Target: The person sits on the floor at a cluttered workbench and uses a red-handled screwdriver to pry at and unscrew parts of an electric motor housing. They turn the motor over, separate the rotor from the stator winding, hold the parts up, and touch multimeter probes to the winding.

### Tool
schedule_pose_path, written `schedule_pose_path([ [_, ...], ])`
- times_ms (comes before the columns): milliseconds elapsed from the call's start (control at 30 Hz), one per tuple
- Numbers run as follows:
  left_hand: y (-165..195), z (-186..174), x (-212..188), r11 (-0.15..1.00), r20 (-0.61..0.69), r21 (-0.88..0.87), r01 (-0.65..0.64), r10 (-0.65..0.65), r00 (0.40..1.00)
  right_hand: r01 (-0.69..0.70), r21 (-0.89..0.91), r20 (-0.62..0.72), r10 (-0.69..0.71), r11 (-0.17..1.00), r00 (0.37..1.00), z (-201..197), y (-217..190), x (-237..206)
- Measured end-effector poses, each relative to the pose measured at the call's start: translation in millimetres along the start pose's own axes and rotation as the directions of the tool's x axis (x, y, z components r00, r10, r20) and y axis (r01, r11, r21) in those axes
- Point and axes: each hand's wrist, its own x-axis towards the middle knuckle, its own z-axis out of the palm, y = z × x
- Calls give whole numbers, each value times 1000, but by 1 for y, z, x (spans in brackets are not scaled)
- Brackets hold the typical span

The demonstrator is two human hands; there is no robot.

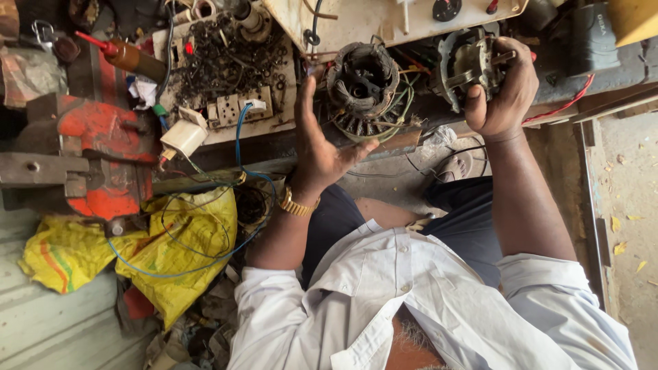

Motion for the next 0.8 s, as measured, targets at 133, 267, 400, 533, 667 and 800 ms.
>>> schedule_pose_path([
  [133, 0, -6, -12, 994, 84, -25, 103, -100, 991, 2, 36, 0, -2, 999, 1000, 0, -7, 4],
  [267, 5, -2, -6, 991, 60, -7, 131, -130, 990, -18, 72, -12, 19, 997, 1000, -2, -15, 7],
  [400, 6, 8, 2, 998, 46, -20, 66, -65, 997, -9, -9, -25, 8, 1000, 1000, -5, -22, 9],
  [533, 1, 16, 4, 996, -11, 85, 26, -25, 1000, -4, -46, -17, 3, 999, 1000, -7, -29, 14],
  [667, -1, 14, 2, 999, -26, 43, 14, -13, 1000, -21, 5, 1, 21, 1000, 1000, -9, -41, 19],
  [800, -2, 9, 4, 997, -23, 71, 15, -14, 1000, -47, 103, -33, 51, 994, 998, -11, -51, 27],
])
